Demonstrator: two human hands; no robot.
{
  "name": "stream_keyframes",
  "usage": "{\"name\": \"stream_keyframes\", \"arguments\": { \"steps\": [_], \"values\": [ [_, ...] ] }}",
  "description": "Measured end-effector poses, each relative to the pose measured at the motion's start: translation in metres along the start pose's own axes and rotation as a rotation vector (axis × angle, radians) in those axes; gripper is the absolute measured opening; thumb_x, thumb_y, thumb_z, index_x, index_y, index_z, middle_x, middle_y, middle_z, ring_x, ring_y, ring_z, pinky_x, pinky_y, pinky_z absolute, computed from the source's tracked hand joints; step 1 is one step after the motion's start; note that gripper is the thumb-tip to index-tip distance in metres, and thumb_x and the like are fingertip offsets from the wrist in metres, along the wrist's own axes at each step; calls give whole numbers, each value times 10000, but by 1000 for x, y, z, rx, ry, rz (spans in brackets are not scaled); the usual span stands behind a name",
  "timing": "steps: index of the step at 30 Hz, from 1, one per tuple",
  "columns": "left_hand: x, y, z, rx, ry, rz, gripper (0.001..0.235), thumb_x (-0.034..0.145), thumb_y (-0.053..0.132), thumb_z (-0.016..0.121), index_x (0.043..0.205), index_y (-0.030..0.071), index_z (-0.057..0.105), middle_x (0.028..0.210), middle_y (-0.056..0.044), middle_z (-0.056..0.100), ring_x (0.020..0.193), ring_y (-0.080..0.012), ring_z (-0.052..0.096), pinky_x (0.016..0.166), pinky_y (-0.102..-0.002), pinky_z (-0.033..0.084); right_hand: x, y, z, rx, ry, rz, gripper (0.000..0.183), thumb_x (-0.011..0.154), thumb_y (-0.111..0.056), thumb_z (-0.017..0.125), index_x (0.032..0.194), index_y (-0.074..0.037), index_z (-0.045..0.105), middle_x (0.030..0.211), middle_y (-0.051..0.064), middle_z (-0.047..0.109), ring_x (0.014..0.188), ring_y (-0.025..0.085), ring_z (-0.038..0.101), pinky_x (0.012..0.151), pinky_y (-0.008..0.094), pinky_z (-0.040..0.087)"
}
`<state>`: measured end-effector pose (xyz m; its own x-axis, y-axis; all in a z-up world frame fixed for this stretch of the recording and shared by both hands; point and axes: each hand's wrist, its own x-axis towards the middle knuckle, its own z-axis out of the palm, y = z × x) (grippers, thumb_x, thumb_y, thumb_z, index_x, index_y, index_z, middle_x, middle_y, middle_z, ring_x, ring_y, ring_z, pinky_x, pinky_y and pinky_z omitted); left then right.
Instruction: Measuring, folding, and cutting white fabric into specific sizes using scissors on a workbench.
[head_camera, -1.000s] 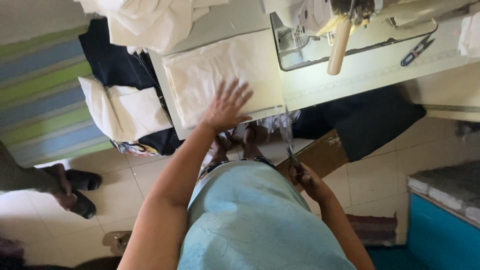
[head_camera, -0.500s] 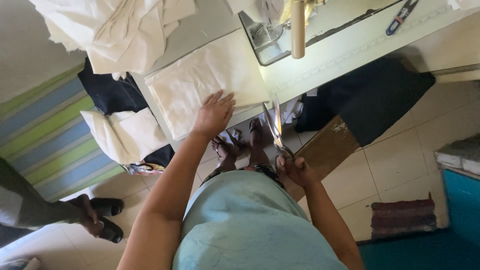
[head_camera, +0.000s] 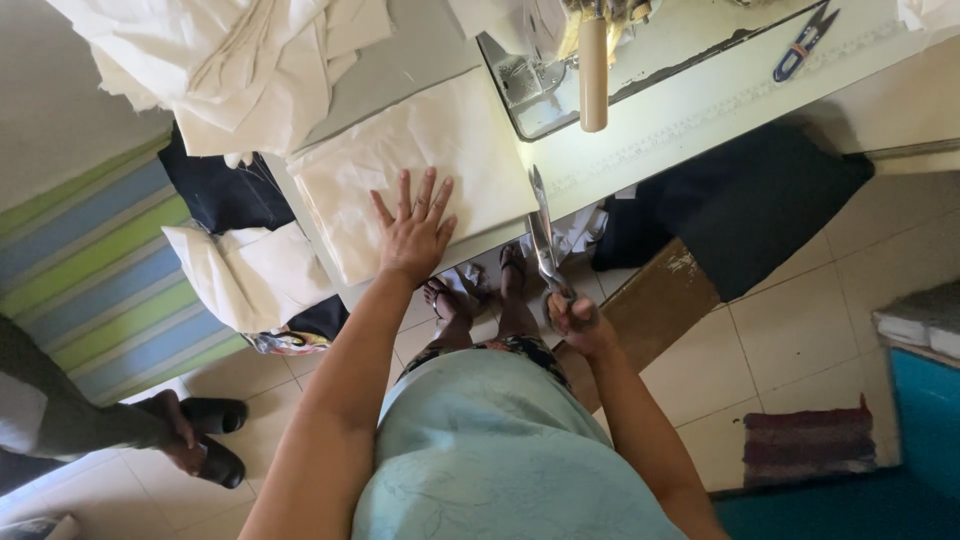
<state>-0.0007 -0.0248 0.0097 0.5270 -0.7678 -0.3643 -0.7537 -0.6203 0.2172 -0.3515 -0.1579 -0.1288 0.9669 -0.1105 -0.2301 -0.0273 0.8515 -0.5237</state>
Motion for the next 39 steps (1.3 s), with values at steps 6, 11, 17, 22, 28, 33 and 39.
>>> {"name": "stream_keyframes", "arguments": {
  "steps": [6,11,17,22,28,33,39],
  "values": [
    [-5,-2,-1,-5,10,46,609,1070,551,285,1641,450,99,1738,112,-25,1590,-311,-70,1204,-718,-77,-6,-10,43,-81,252,71,632,836,-715,677,888,-106,518,643,35,445,502,171,467,493,318,425],
    [-12,0,4,2,12,94,627,1047,578,310,1634,468,118,1735,134,-9,1591,-286,-79,1212,-709,-65,37,-73,131,-159,56,13,586,982,-669,528,947,-87,470,761,-45,461,636,71,532,662,184,449],
    [-13,-3,11,8,46,112,631,1039,597,313,1631,477,130,1735,142,3,1592,-271,-82,1217,-698,-71,6,-25,67,-142,212,-34,526,957,-605,596,839,-108,469,579,41,453,463,169,438,493,298,398],
    [-16,-6,20,1,60,125,631,1036,611,323,1627,487,141,1733,154,4,1592,-261,-81,1220,-693,-66,32,-49,101,-106,108,21,646,928,-772,448,956,-127,473,723,3,481,584,116,469,570,279,396],
    [-14,-8,23,-3,59,135,636,1029,624,321,1624,496,137,1732,160,8,1593,-259,-71,1221,-692,-62,39,-38,71,-119,153,27,568,949,-720,478,941,-152,468,695,-22,435,532,102,397,520,271,378],
    [-22,-8,20,3,35,143,637,1022,637,314,1617,511,125,1728,169,2,1592,-255,-70,1226,-693,-55,36,-48,93,-149,224,1,537,937,-654,605,882,-133,485,631,-3,444,483,104,440,467,243,382],
    [-22,-7,19,6,-2,144,633,1030,648,282,1620,515,96,1725,177,-33,1585,-246,-118,1223,-679,-83,70,-37,58,41,34,-9,678,913,-787,397,1027,-124,477,822,17,506,724,180,563,726,336,490]
  ]
}}
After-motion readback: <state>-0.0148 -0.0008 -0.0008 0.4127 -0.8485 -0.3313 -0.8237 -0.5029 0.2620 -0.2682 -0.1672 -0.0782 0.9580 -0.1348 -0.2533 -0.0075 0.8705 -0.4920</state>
